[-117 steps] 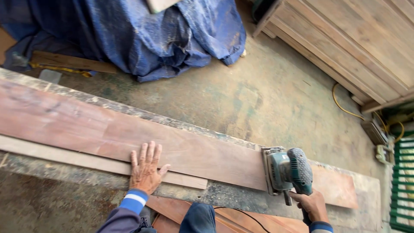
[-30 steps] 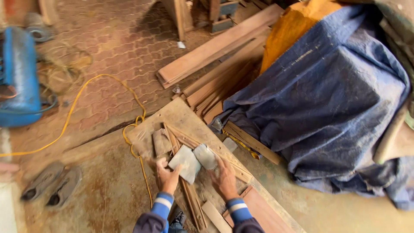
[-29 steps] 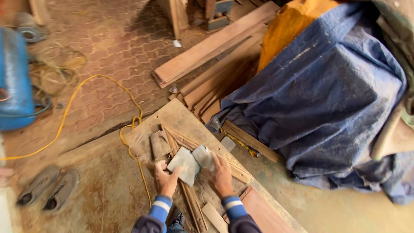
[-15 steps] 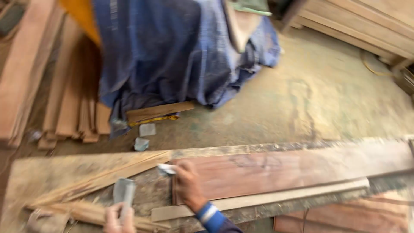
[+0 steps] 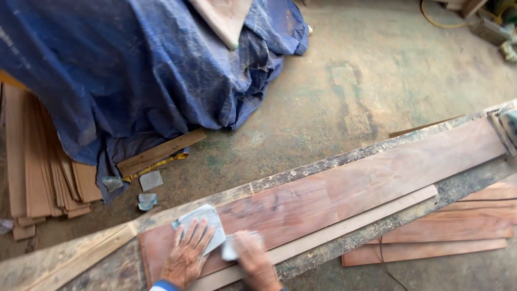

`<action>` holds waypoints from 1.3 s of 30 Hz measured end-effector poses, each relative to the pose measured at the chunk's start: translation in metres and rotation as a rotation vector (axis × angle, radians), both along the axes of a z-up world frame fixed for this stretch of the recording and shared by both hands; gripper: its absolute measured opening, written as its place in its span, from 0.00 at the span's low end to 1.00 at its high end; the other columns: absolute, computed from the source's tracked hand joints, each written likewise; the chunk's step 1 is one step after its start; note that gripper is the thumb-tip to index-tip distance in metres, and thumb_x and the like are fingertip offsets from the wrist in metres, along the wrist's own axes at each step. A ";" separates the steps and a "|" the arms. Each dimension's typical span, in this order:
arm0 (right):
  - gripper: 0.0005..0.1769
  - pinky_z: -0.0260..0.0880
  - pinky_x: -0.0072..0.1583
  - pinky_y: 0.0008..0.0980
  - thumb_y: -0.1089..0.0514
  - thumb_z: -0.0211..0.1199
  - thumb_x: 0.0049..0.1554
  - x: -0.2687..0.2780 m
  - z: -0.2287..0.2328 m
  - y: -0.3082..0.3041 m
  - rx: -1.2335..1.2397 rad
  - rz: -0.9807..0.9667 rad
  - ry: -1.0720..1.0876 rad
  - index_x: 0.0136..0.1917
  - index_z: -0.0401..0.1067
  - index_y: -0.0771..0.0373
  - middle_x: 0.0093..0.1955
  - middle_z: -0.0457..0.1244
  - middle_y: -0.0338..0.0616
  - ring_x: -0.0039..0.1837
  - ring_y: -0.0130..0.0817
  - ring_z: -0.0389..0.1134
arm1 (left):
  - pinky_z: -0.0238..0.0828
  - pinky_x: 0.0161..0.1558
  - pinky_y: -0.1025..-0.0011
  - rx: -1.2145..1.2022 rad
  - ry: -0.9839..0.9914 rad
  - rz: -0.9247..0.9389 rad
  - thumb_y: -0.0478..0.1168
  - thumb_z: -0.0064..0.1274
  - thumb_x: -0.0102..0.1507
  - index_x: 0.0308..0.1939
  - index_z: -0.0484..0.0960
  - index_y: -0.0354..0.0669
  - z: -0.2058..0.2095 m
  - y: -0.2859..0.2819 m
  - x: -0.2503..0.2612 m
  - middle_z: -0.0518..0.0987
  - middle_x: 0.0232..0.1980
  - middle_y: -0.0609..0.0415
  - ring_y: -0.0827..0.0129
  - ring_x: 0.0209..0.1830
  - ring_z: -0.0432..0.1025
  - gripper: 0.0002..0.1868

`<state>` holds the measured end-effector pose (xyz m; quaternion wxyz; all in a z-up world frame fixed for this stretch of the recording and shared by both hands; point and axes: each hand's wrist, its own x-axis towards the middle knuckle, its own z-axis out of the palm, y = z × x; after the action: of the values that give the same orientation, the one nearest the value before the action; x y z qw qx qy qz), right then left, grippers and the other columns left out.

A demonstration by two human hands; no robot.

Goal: The recorder is using an electric sander to smooth a wooden plank and then wiping it with a cloth.

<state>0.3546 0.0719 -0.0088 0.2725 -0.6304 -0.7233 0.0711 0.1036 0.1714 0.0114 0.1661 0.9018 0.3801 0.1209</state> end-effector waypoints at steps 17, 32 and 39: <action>0.28 0.58 0.76 0.52 0.68 0.53 0.58 0.142 0.004 -0.019 -0.019 0.022 -0.001 0.72 0.64 0.74 0.74 0.61 0.62 0.77 0.53 0.62 | 0.39 0.75 0.45 0.145 -0.021 0.072 0.53 0.51 0.56 0.72 0.63 0.58 -0.050 -0.005 -0.004 0.59 0.77 0.55 0.61 0.79 0.50 0.39; 0.24 0.70 0.63 0.46 0.62 0.58 0.61 0.197 0.015 -0.040 -0.288 -0.237 0.018 0.70 0.69 0.68 0.66 0.67 0.61 0.68 0.54 0.67 | 0.36 0.77 0.46 0.125 -0.016 0.080 0.53 0.51 0.56 0.72 0.63 0.59 -0.049 -0.004 -0.006 0.59 0.77 0.55 0.60 0.79 0.50 0.39; 0.18 0.64 0.70 0.50 0.66 0.50 0.61 0.174 0.039 0.004 -0.057 -0.580 -0.152 0.63 0.69 0.75 0.66 0.64 0.68 0.68 0.59 0.65 | 0.36 0.76 0.44 0.105 -0.003 0.073 0.53 0.52 0.53 0.72 0.62 0.59 -0.049 -0.003 -0.007 0.59 0.77 0.54 0.60 0.79 0.49 0.41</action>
<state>0.5288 0.0762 0.0307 0.2087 -0.8216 -0.5292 -0.0366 0.0970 0.1686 -0.0377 0.1145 0.8946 0.4056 0.1483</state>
